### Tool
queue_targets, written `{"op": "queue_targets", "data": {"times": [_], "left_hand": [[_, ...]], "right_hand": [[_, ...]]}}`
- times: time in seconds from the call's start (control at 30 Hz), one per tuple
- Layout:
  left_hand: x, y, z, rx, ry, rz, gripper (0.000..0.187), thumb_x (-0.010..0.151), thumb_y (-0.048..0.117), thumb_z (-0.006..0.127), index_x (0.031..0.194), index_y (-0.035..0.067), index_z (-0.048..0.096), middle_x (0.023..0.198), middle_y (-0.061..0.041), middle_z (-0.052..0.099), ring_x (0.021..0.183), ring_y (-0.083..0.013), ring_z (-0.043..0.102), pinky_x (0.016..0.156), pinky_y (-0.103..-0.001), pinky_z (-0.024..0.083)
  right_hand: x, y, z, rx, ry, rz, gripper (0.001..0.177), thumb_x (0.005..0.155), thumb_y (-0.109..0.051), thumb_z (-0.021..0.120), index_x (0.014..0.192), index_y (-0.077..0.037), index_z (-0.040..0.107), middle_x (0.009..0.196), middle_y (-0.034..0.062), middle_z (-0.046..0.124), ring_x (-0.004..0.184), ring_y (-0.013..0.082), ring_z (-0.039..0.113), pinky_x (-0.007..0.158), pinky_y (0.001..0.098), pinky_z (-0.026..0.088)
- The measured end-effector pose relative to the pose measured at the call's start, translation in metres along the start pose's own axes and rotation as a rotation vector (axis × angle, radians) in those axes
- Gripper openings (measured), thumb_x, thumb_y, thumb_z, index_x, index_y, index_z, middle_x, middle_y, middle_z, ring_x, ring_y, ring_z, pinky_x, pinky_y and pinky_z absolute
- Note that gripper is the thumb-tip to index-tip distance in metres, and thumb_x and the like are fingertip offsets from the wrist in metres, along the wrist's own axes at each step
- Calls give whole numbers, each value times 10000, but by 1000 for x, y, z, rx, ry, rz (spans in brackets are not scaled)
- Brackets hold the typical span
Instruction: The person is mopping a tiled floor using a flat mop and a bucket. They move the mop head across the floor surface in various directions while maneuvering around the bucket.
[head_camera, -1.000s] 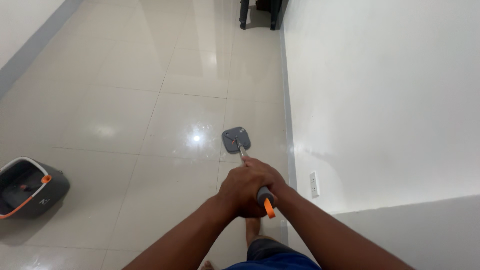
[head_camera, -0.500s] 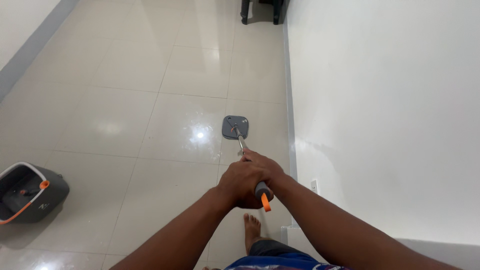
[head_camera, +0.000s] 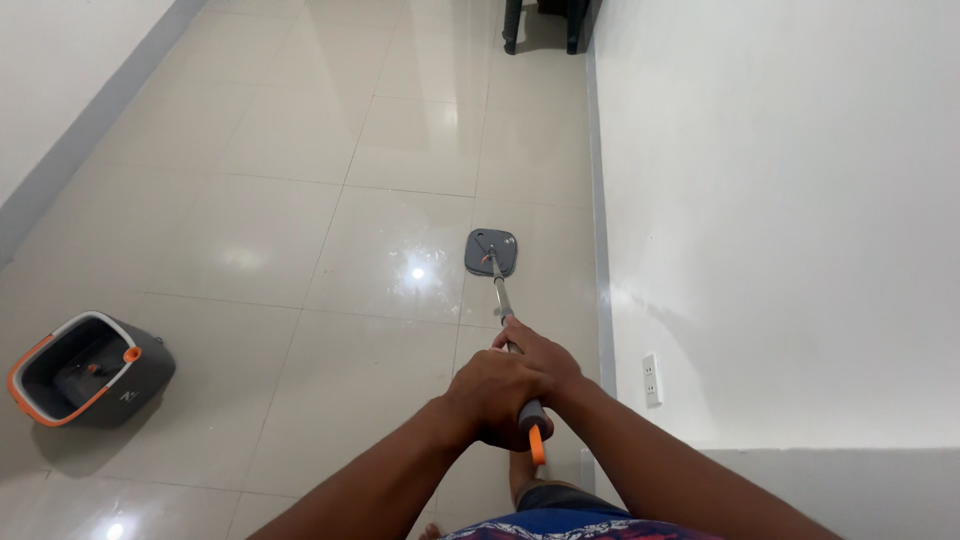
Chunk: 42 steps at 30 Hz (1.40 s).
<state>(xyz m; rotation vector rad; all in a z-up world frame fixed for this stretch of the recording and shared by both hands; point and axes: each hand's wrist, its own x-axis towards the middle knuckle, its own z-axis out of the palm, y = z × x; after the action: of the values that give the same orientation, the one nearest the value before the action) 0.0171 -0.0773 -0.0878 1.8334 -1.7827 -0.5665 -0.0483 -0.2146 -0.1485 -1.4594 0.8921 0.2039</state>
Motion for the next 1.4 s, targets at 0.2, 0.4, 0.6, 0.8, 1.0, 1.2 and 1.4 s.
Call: {"op": "queue_targets", "data": {"times": [0.2, 0.4, 0.6, 0.8, 1.0, 1.2, 1.4], "left_hand": [[-21, 13, 2, 5, 12, 68, 288, 616, 326, 756, 832, 136, 748, 834, -48, 743, 767, -271, 715, 706, -408, 559], [-58, 28, 10, 9, 17, 115, 240, 607, 289, 729, 789, 132, 728, 842, -38, 731, 788, -274, 708, 705, -412, 549], [-83, 44, -4, -6, -58, 61, 271, 605, 339, 729, 782, 133, 716, 821, -42, 709, 789, -260, 698, 666, -401, 535], [-87, 63, -17, -84, -17, 10, 289, 619, 366, 726, 799, 140, 722, 801, -43, 698, 779, -244, 689, 635, -392, 527], [-57, 49, -24, -64, 51, -11, 189, 641, 326, 698, 700, 147, 680, 673, -40, 673, 644, -245, 668, 645, -392, 516], [-25, 39, -26, -135, 241, -17, 145, 648, 304, 687, 678, 163, 668, 609, -42, 645, 584, -231, 654, 566, -368, 515], [-8, 44, -19, -53, 330, 85, 179, 621, 293, 727, 635, 136, 643, 636, -56, 659, 634, -252, 670, 683, -415, 512]], "right_hand": [[-27, 7, 13, 88, 3, -2, 531, 1041, -529, 367, 937, -98, 657, 666, 5, 503, 625, 134, 445, 638, 315, 427], [-65, 13, 37, -151, 78, -3, 561, 1021, -555, 328, 918, -131, 679, 653, 10, 537, 622, 126, 495, 665, 298, 452], [-93, 13, 60, -516, 120, -283, 358, 1013, -464, 451, 1021, -148, 620, 799, -30, 655, 675, 136, 593, 700, 315, 510], [-102, 7, 57, -581, 86, -359, 332, 1019, -425, 477, 1024, -134, 637, 883, -24, 719, 769, 157, 677, 768, 316, 539], [-72, -9, 38, -628, 69, -330, 373, 1057, -414, 429, 942, -146, 662, 906, -9, 743, 845, 178, 700, 827, 316, 531], [-50, -21, 12, -716, 66, -538, 183, 936, -318, 582, 940, -140, 622, 987, -15, 721, 891, 173, 697, 812, 313, 540], [-54, -28, -2, -547, 39, -221, 251, 1027, -331, 503, 938, -151, 654, 965, 19, 717, 914, 177, 684, 862, 288, 530]]}}
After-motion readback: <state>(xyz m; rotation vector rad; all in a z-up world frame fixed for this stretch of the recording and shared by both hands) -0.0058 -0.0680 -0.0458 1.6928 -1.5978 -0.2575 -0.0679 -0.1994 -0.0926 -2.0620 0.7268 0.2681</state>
